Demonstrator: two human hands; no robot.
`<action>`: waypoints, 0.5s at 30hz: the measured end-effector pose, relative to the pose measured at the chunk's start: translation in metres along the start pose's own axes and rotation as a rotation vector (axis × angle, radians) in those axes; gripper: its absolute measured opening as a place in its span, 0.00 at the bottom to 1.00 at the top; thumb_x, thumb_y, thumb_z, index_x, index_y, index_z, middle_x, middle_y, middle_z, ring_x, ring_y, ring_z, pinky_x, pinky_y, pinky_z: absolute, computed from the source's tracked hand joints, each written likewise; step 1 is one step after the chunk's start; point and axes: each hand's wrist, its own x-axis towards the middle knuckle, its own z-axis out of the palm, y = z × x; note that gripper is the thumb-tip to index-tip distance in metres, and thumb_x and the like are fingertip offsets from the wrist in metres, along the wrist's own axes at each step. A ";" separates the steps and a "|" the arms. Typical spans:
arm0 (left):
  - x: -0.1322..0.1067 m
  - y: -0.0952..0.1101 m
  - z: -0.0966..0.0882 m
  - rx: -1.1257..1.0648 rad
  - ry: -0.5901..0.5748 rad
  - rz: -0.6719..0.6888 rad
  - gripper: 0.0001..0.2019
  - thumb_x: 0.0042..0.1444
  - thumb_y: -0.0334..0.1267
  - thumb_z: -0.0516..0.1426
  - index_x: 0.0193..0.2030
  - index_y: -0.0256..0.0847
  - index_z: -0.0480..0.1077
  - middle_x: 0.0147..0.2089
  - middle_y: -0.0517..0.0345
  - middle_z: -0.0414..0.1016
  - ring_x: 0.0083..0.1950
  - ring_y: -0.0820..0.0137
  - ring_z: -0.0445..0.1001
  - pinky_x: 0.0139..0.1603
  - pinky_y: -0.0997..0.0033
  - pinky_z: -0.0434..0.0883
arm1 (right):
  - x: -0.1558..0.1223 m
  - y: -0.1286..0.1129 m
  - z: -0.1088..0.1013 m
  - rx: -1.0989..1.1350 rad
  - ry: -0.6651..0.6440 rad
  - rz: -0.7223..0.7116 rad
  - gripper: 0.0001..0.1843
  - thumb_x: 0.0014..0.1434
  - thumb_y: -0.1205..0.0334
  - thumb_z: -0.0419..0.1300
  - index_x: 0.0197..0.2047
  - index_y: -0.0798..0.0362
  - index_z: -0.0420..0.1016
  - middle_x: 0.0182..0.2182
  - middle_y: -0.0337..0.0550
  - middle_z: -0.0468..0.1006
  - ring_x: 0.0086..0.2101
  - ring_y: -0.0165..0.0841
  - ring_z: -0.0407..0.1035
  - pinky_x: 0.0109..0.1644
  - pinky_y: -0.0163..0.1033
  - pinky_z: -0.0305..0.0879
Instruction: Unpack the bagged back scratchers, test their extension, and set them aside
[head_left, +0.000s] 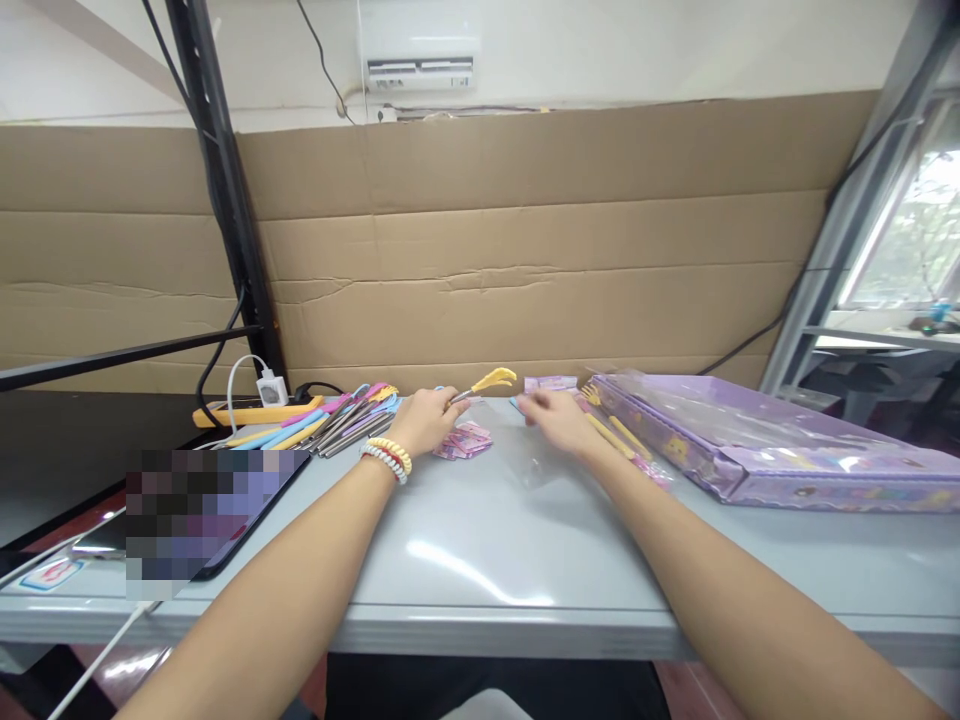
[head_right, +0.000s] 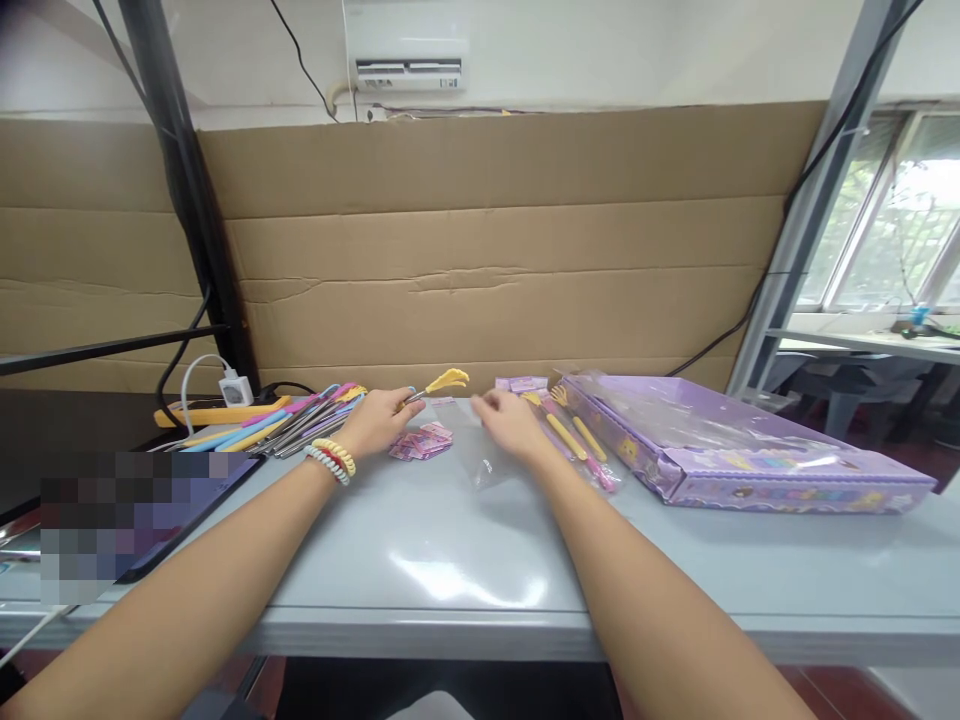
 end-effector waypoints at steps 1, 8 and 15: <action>0.000 0.000 0.001 0.001 -0.001 -0.009 0.19 0.60 0.51 0.42 0.32 0.43 0.68 0.27 0.58 0.72 0.29 0.69 0.68 0.25 0.72 0.52 | 0.000 0.002 0.000 -0.190 -0.013 0.014 0.23 0.48 0.40 0.53 0.26 0.54 0.67 0.24 0.45 0.72 0.23 0.31 0.63 0.24 0.35 0.53; 0.001 0.001 0.006 0.057 -0.029 -0.037 0.17 0.59 0.49 0.44 0.33 0.44 0.69 0.30 0.56 0.73 0.32 0.66 0.71 0.26 0.71 0.53 | -0.006 -0.003 0.004 -0.675 -0.255 0.186 0.24 0.39 0.37 0.60 0.22 0.53 0.68 0.21 0.47 0.71 0.23 0.36 0.66 0.24 0.38 0.54; 0.001 0.003 0.006 0.069 -0.063 -0.058 0.18 0.59 0.50 0.43 0.33 0.43 0.69 0.31 0.54 0.74 0.34 0.64 0.72 0.27 0.71 0.55 | -0.003 -0.002 0.009 -0.623 -0.297 0.190 0.19 0.39 0.47 0.65 0.17 0.51 0.65 0.17 0.45 0.68 0.21 0.36 0.66 0.22 0.39 0.56</action>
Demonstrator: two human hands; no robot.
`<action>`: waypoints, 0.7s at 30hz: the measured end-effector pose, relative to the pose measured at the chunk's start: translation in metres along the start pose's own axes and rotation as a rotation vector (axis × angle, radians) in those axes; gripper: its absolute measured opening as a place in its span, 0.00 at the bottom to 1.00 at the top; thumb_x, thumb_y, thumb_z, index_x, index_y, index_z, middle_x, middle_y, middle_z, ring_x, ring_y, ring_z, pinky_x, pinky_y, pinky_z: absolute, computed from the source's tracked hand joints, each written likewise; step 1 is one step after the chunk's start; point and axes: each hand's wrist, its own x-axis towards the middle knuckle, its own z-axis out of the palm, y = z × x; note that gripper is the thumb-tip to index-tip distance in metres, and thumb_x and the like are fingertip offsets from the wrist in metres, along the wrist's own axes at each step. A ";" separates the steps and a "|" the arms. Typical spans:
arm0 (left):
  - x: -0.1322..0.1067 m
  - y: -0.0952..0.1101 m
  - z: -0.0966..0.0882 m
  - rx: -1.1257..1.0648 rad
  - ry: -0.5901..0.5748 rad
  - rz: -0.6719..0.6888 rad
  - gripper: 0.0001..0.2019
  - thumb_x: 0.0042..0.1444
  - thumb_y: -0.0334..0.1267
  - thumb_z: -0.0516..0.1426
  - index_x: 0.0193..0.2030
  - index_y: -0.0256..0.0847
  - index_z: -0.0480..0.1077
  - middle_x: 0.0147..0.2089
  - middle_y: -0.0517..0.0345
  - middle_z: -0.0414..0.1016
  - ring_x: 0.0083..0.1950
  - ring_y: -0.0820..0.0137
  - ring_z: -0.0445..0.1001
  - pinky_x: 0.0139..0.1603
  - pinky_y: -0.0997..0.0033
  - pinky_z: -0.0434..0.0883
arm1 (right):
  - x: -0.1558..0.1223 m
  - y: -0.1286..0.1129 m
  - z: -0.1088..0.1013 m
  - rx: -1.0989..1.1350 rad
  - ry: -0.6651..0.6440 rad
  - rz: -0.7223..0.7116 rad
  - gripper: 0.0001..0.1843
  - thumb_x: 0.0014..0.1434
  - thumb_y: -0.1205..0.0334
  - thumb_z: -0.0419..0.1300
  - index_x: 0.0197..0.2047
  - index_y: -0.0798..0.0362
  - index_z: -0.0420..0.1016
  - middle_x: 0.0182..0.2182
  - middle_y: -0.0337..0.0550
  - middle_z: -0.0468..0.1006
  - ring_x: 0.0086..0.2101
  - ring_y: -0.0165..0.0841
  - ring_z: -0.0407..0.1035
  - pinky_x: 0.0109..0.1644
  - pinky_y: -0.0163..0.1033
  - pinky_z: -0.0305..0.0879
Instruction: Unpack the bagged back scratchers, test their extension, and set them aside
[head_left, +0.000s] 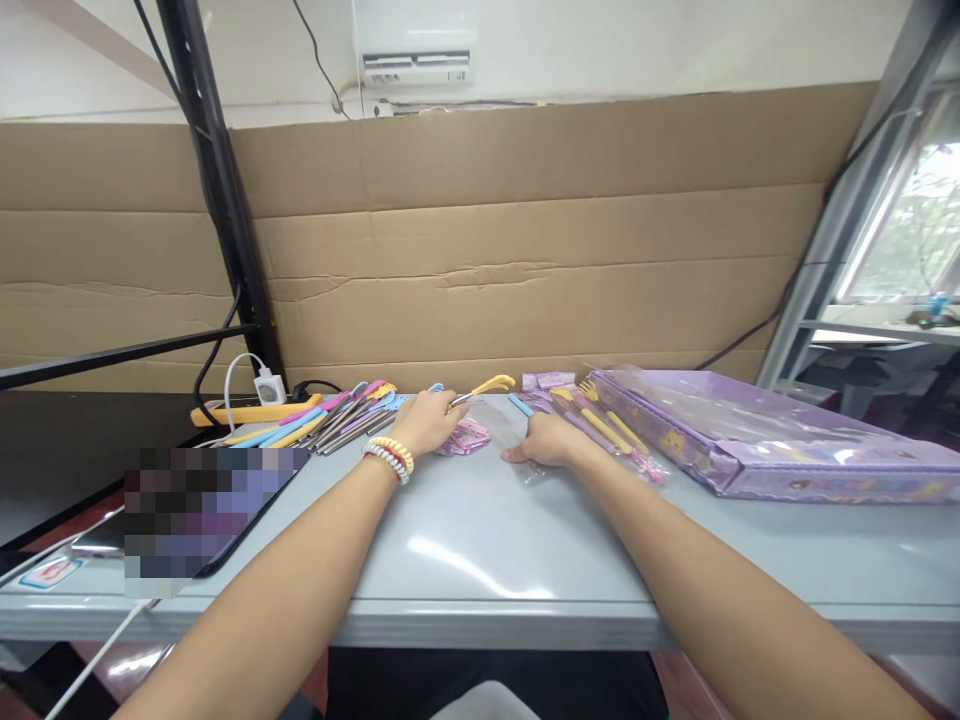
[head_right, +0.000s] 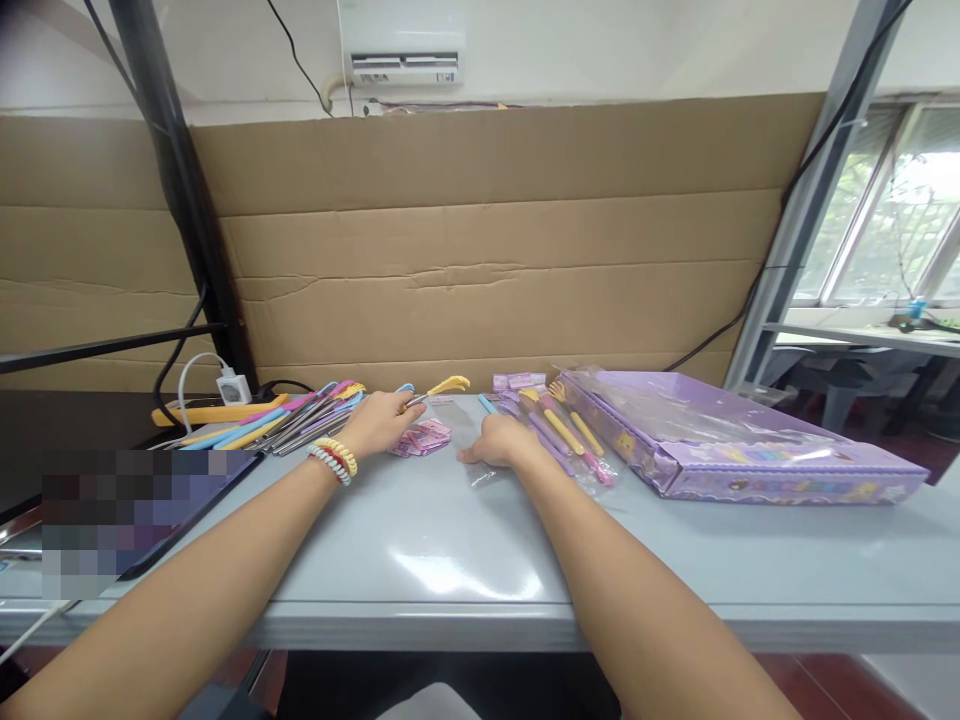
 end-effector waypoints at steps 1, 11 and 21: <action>0.000 0.000 0.000 -0.002 -0.004 -0.002 0.19 0.59 0.50 0.43 0.33 0.43 0.69 0.31 0.54 0.74 0.34 0.64 0.72 0.28 0.71 0.55 | 0.000 0.000 0.001 0.011 -0.001 0.005 0.17 0.40 0.49 0.64 0.17 0.51 0.64 0.17 0.45 0.69 0.21 0.36 0.66 0.23 0.39 0.56; -0.001 0.005 -0.007 -0.093 0.129 -0.050 0.23 0.61 0.53 0.39 0.31 0.41 0.66 0.30 0.55 0.72 0.33 0.67 0.70 0.27 0.71 0.54 | -0.002 -0.006 -0.001 0.354 0.393 -0.159 0.13 0.54 0.54 0.50 0.24 0.52 0.57 0.21 0.40 0.70 0.21 0.29 0.64 0.24 0.34 0.53; -0.002 0.010 -0.004 -0.163 0.159 0.029 0.22 0.62 0.49 0.37 0.29 0.41 0.64 0.28 0.57 0.70 0.30 0.70 0.67 0.28 0.71 0.55 | -0.002 -0.010 0.003 0.962 0.393 -0.319 0.25 0.45 0.57 0.58 0.34 0.47 0.41 0.33 0.35 0.67 0.18 0.28 0.67 0.12 0.31 0.58</action>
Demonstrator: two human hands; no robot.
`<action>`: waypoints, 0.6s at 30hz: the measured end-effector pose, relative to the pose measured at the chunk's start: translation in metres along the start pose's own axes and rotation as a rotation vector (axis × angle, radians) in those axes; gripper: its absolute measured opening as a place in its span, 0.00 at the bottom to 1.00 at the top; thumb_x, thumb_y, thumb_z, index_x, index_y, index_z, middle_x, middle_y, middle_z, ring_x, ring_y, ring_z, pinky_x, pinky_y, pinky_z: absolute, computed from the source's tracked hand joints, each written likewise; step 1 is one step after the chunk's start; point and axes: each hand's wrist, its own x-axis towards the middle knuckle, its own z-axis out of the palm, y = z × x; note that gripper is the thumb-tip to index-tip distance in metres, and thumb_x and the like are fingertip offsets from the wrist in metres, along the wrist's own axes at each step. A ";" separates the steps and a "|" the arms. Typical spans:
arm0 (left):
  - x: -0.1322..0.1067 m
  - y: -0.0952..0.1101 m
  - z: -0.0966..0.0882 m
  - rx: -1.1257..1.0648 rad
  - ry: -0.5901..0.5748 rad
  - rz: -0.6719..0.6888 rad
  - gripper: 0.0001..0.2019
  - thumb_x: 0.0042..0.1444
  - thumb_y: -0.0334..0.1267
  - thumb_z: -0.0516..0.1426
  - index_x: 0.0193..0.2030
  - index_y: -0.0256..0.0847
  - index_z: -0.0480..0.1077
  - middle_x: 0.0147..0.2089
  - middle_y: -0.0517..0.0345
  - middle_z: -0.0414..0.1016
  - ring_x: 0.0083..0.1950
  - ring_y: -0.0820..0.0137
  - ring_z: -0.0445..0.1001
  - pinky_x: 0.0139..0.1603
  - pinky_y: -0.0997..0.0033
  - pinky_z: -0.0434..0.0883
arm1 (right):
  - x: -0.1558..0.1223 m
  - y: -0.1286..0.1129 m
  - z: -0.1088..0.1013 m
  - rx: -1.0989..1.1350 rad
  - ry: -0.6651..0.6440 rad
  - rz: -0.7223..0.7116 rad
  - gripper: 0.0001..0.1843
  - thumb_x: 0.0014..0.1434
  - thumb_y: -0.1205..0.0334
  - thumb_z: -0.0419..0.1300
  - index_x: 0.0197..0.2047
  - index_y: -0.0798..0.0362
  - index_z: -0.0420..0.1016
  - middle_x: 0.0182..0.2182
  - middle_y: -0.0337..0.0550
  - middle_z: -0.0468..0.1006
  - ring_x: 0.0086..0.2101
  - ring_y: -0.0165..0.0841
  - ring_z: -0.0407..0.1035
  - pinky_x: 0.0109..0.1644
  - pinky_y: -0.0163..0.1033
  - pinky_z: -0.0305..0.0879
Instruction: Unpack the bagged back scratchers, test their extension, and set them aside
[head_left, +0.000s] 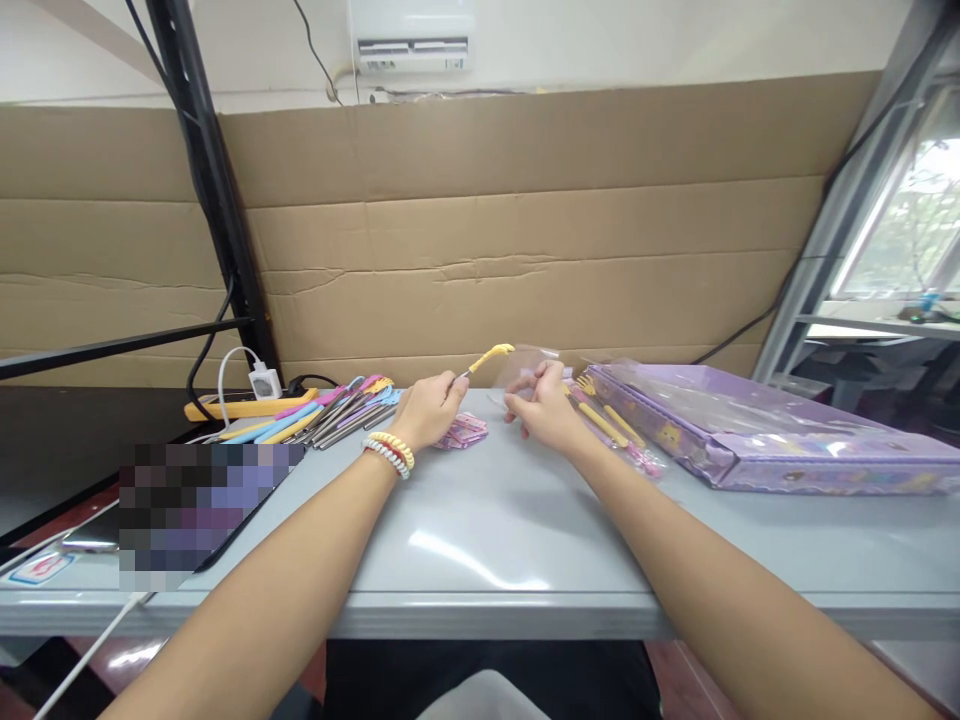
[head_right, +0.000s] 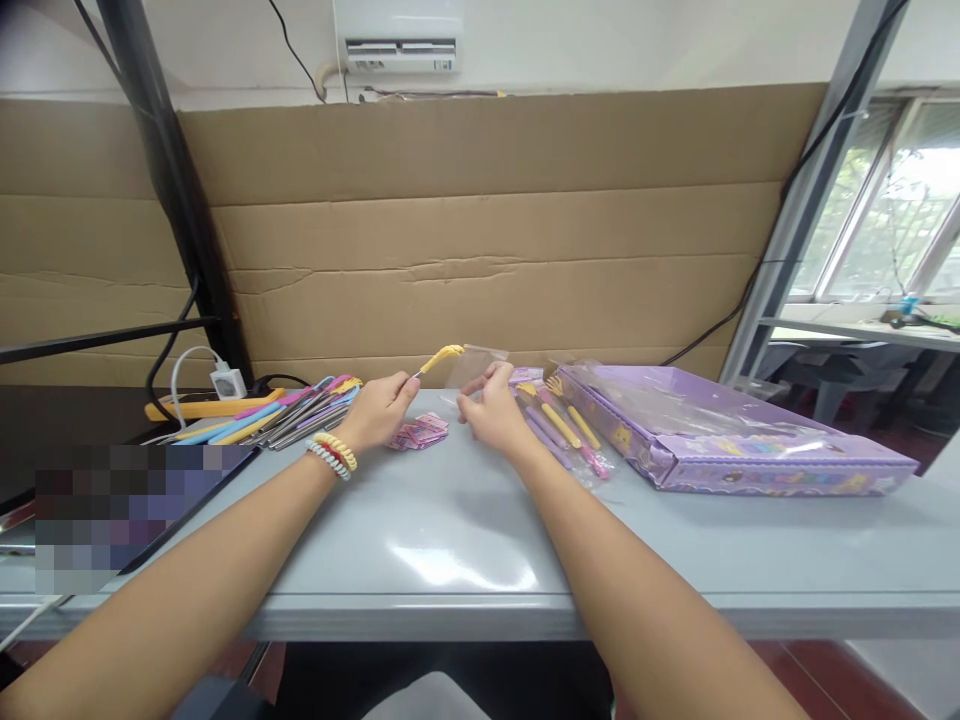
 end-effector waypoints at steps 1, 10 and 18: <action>0.000 0.000 0.000 -0.010 0.012 0.008 0.21 0.62 0.49 0.38 0.29 0.41 0.64 0.28 0.57 0.70 0.30 0.70 0.67 0.29 0.71 0.55 | 0.001 0.001 0.000 0.057 -0.003 -0.002 0.26 0.43 0.58 0.59 0.34 0.47 0.40 0.33 0.35 0.67 0.19 0.28 0.68 0.12 0.31 0.59; -0.001 0.000 0.001 -0.147 0.067 0.190 0.20 0.62 0.48 0.41 0.28 0.40 0.65 0.26 0.60 0.67 0.29 0.73 0.64 0.29 0.74 0.57 | 0.005 0.002 -0.001 0.214 0.113 0.011 0.30 0.40 0.61 0.61 0.36 0.47 0.40 0.27 0.30 0.68 0.17 0.29 0.68 0.14 0.33 0.65; -0.002 -0.001 0.002 -0.075 -0.045 0.200 0.19 0.60 0.48 0.43 0.29 0.41 0.68 0.28 0.60 0.69 0.30 0.72 0.65 0.31 0.73 0.58 | 0.008 -0.002 -0.002 0.403 0.171 0.057 0.34 0.37 0.64 0.64 0.38 0.47 0.42 0.30 0.34 0.70 0.22 0.31 0.71 0.23 0.40 0.73</action>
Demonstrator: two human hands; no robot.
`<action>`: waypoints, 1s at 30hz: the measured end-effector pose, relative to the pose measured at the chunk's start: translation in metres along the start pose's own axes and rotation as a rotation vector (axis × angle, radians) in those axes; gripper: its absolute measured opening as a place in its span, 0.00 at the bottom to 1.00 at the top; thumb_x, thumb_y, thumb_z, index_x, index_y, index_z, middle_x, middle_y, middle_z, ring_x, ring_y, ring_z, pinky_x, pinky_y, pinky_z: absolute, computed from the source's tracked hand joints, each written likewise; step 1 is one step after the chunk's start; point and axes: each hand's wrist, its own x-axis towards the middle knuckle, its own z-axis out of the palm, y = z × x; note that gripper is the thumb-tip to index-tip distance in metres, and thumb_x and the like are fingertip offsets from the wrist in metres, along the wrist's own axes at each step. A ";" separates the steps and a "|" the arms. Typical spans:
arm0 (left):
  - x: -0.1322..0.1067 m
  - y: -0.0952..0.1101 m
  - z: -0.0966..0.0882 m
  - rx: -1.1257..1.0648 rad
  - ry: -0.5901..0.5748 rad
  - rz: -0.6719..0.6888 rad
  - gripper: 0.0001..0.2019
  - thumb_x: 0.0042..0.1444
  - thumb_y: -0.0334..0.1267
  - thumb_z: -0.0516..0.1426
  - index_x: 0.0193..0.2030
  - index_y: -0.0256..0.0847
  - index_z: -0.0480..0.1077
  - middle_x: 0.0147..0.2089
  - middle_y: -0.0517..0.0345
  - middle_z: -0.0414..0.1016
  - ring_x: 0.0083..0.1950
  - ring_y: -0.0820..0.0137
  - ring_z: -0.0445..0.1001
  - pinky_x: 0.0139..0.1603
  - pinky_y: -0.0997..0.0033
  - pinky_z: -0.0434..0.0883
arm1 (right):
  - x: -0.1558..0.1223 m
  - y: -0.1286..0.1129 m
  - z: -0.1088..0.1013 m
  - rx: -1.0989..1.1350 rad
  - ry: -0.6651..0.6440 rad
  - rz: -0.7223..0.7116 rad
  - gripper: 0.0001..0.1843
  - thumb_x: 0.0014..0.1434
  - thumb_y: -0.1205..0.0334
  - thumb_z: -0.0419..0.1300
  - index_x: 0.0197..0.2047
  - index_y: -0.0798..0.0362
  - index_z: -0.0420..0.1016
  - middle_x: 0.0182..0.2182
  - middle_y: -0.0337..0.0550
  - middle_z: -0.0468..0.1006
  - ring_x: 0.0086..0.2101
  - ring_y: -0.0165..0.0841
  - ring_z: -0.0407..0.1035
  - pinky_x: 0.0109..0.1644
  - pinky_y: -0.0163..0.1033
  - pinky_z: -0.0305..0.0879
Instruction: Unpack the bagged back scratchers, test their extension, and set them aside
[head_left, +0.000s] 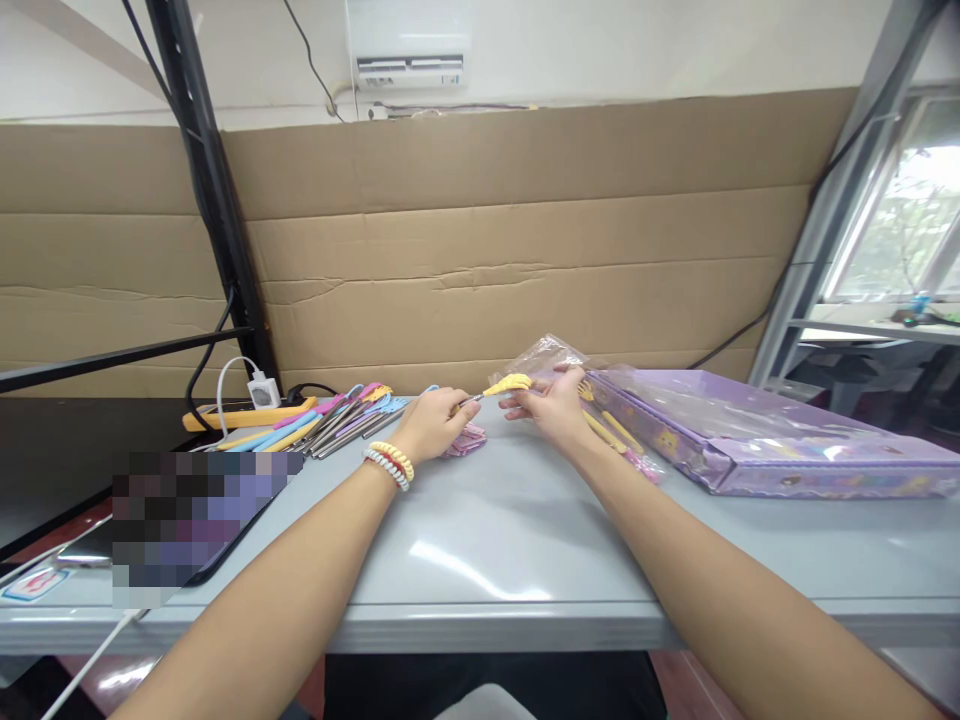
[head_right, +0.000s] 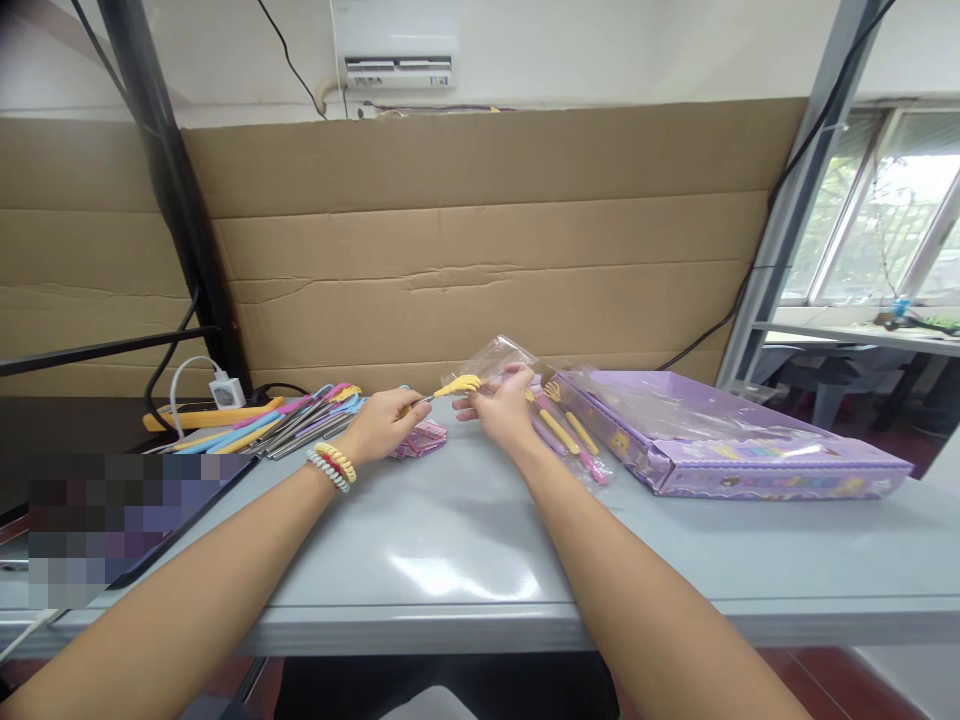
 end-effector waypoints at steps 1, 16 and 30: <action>0.000 -0.001 0.000 0.011 -0.011 -0.009 0.19 0.60 0.48 0.43 0.30 0.41 0.69 0.28 0.59 0.69 0.30 0.72 0.65 0.31 0.73 0.58 | 0.001 -0.001 0.000 0.033 0.011 0.007 0.34 0.36 0.65 0.65 0.38 0.47 0.42 0.31 0.35 0.70 0.23 0.32 0.72 0.26 0.41 0.74; 0.000 -0.004 0.001 0.078 0.012 -0.053 0.18 0.59 0.49 0.46 0.34 0.43 0.73 0.31 0.58 0.71 0.34 0.69 0.68 0.31 0.72 0.59 | 0.002 -0.012 -0.003 0.190 0.137 0.071 0.37 0.31 0.74 0.64 0.42 0.46 0.49 0.29 0.34 0.75 0.32 0.36 0.74 0.31 0.41 0.74; 0.001 -0.005 0.001 0.125 0.018 -0.080 0.18 0.58 0.49 0.46 0.38 0.44 0.74 0.32 0.56 0.71 0.35 0.69 0.69 0.32 0.71 0.59 | 0.001 -0.013 -0.003 0.179 0.066 0.146 0.23 0.34 0.72 0.64 0.36 0.53 0.63 0.27 0.38 0.76 0.26 0.32 0.73 0.26 0.35 0.73</action>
